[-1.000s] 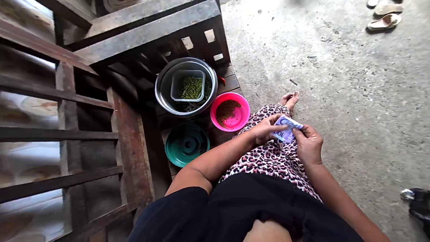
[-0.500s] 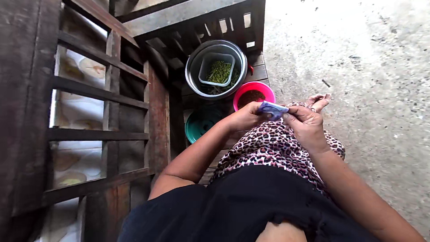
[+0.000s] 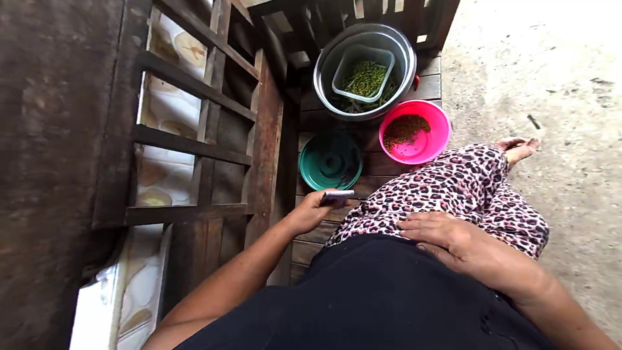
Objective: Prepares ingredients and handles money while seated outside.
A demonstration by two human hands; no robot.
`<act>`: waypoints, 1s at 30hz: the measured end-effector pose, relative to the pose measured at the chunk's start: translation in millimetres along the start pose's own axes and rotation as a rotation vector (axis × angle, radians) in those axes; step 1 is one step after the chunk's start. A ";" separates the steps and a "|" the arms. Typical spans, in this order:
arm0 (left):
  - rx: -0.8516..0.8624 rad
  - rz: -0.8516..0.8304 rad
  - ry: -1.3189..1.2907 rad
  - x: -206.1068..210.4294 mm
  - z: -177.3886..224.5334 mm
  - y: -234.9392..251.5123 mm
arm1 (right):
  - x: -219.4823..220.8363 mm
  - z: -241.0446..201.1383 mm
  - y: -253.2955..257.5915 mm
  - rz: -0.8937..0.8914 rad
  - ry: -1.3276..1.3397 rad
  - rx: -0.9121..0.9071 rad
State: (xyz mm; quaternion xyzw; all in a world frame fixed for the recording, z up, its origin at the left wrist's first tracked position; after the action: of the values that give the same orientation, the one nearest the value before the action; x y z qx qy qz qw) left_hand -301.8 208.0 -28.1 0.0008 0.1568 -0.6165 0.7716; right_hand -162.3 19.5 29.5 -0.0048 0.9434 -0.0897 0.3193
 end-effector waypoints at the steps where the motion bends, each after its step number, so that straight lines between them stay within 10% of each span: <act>1: 0.022 0.004 -0.073 -0.5 0.4 -2.2 | 0.1 -2.4 -0.1 0.008 -0.011 0.001; 8: -0.009 -0.314 0.061 37.4 -20.7 -2.4 | -7.0 0.7 21.4 -0.127 -0.013 0.212; 17: 0.089 0.579 -0.272 -24.3 -45.1 -23.5 | 76.4 -21.2 132.2 -0.645 -0.418 0.183; 26: 0.333 0.259 -0.271 22.8 -24.2 -13.5 | 59.9 3.6 141.3 -0.545 -0.224 0.240; 30: 0.283 0.310 -0.344 31.3 50.7 -18.3 | 53.0 1.6 134.8 -0.473 -0.158 0.235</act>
State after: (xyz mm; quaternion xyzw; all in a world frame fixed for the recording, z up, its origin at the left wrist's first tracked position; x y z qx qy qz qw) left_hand -301.1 163.9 16.1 0.0278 -0.0662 -0.4977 0.8644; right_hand -197.0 148.3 -26.9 -0.1950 0.8714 -0.2699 0.3603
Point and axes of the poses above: each hand's wrist, its own y-axis towards the middle knuckle, its own x-axis out of the palm, z = x × y, the point moved 9 cm from there along y, towards the middle knuckle, and after that the axes turned 14 degrees about x, right-handed, at the moved point
